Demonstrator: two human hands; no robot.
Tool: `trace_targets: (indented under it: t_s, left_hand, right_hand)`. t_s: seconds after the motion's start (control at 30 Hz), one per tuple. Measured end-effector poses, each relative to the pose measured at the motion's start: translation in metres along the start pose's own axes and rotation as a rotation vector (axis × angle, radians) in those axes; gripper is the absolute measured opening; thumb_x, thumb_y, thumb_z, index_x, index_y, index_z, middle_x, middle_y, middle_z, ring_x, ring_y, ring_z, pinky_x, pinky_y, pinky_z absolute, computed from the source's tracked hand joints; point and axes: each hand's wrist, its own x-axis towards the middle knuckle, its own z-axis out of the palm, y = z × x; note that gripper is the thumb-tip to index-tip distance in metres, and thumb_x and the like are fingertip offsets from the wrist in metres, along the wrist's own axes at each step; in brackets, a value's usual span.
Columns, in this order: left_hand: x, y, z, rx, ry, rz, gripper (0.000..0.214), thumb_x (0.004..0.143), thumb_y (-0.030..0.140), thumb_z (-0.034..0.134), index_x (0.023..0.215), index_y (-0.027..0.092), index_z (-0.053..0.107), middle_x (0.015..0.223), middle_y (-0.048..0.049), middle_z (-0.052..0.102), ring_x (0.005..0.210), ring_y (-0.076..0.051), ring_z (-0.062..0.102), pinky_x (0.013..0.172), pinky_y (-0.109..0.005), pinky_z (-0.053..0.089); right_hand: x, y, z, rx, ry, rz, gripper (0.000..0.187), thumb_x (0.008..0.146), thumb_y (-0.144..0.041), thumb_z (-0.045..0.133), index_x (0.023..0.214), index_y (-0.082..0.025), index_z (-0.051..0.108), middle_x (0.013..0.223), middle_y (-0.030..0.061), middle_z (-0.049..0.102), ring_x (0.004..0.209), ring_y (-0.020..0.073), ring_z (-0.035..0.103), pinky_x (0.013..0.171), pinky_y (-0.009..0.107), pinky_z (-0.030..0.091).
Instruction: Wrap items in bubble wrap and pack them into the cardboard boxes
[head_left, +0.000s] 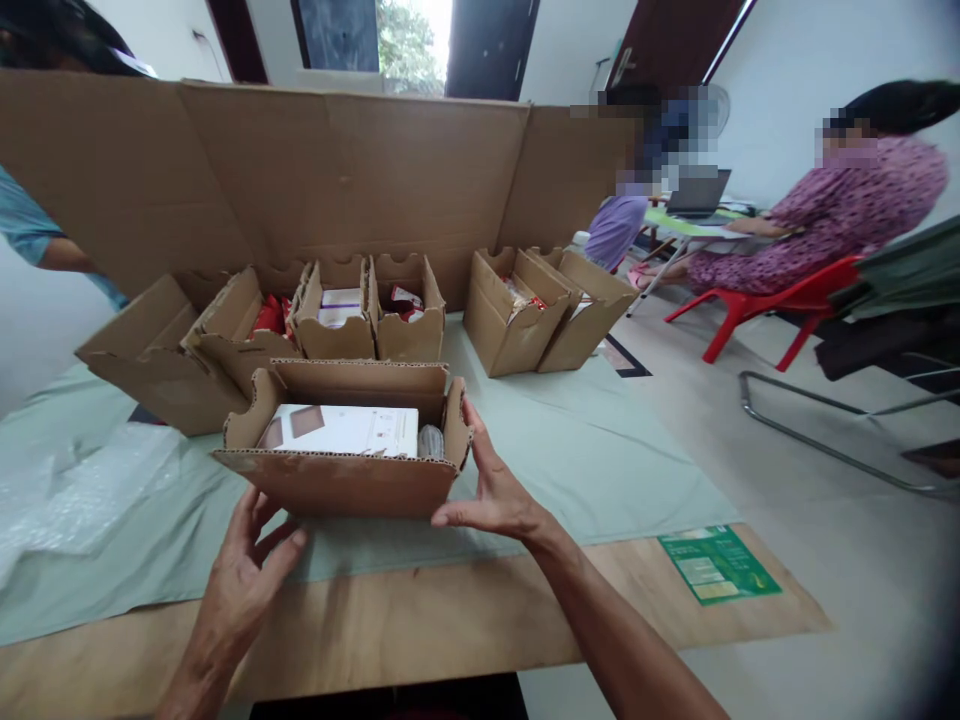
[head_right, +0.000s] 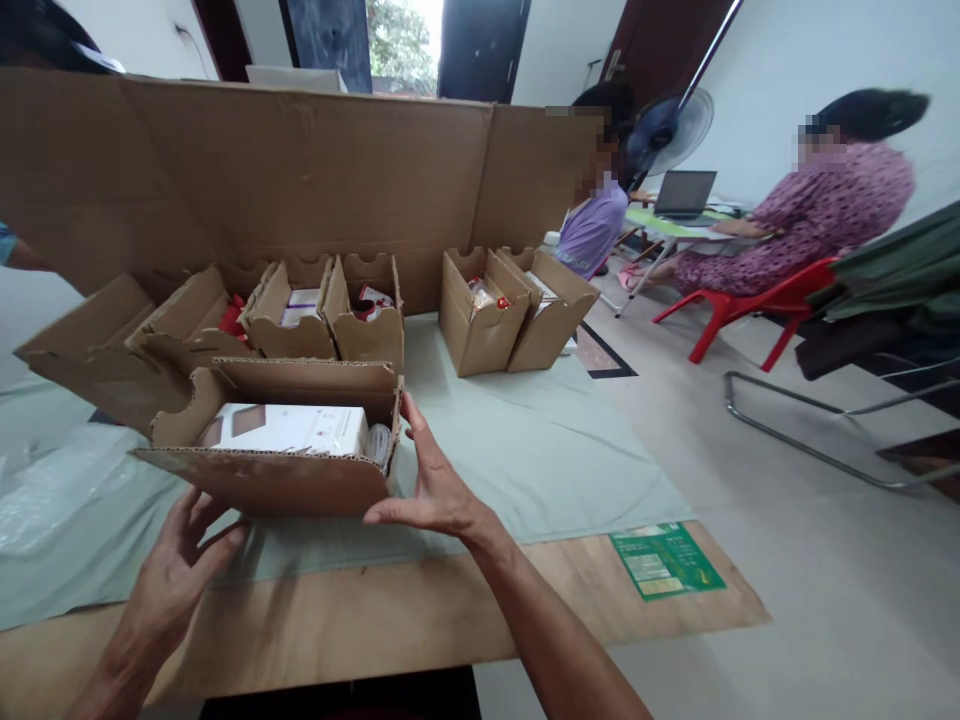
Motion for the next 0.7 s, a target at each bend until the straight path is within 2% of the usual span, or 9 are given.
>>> trace_targets:
  t_s: [0.1, 0.2, 0.3, 0.4, 0.53, 0.7]
  left_hand:
    - [-0.002, 0.000, 0.008, 0.021, 0.021, -0.004, 0.084, 0.084, 0.054, 0.073, 0.157, 0.032, 0.037, 0.151, -0.0138, 0.054, 0.129, -0.034, 0.064, 0.097, -0.045, 0.061]
    - [-0.006, -0.002, 0.019, 0.034, -0.004, 0.000, 0.084, 0.084, 0.054, 0.073, 0.157, 0.033, 0.036, 0.150, -0.0129, 0.054, 0.130, -0.033, 0.063, 0.092, -0.039, 0.063]
    - [-0.016, -0.003, 0.035, -0.031, -0.043, -0.016, 0.085, 0.084, 0.054, 0.073, 0.157, 0.035, 0.034, 0.151, -0.0123, 0.054, 0.129, -0.033, 0.064, 0.091, -0.038, 0.064]
    - [-0.030, 0.001, 0.058, -0.123, -0.148, -0.028, 0.085, 0.084, 0.053, 0.072, 0.157, 0.033, 0.034, 0.156, -0.0139, 0.051, 0.126, -0.034, 0.067, 0.095, -0.042, 0.063]
    - [-0.038, 0.017, 0.090, -0.128, -0.321, 0.035, 0.084, 0.085, 0.046, 0.071, 0.158, 0.026, 0.035, 0.160, -0.0179, 0.045, 0.132, -0.036, 0.062, 0.102, -0.048, 0.059]
    - [-0.020, 0.035, 0.113, -0.076, -0.451, 0.204, 0.084, 0.086, 0.034, 0.063, 0.162, 0.027, 0.029, 0.161, -0.0162, 0.045, 0.145, -0.035, 0.049, 0.107, -0.052, 0.055]
  right_hand:
    - [0.004, 0.005, -0.001, 0.045, 0.017, 0.030, 0.145, 0.066, -0.069, 0.087, 0.168, -0.031, -0.008, 0.175, 0.0175, 0.018, 0.160, 0.0390, 0.021, 0.124, 0.058, 0.032]
    - [-0.011, 0.000, -0.012, -0.005, 0.051, 0.021, 0.141, 0.067, -0.068, 0.087, 0.168, -0.032, -0.004, 0.173, 0.0169, 0.023, 0.156, 0.0409, 0.030, 0.121, 0.060, 0.036]
    - [-0.046, -0.012, -0.029, -0.116, 0.087, -0.024, 0.133, 0.069, -0.069, 0.085, 0.169, -0.034, 0.005, 0.172, 0.0134, 0.027, 0.153, 0.0417, 0.035, 0.119, 0.059, 0.042]
    - [-0.092, -0.019, -0.048, -0.238, 0.144, 0.014, 0.128, 0.072, -0.065, 0.084, 0.169, -0.037, 0.006, 0.172, 0.0107, 0.028, 0.150, 0.0426, 0.041, 0.112, 0.058, 0.051]
    - [-0.131, -0.004, -0.072, -0.333, 0.239, 0.141, 0.125, 0.075, -0.058, 0.086, 0.168, -0.040, 0.005, 0.174, 0.0087, 0.024, 0.153, 0.0435, 0.035, 0.117, 0.064, 0.045]
    - [-0.134, 0.025, -0.096, -0.206, 0.331, 0.245, 0.133, 0.069, -0.069, 0.084, 0.169, -0.033, 0.005, 0.176, 0.0116, 0.016, 0.158, 0.0407, 0.024, 0.125, 0.062, 0.031]
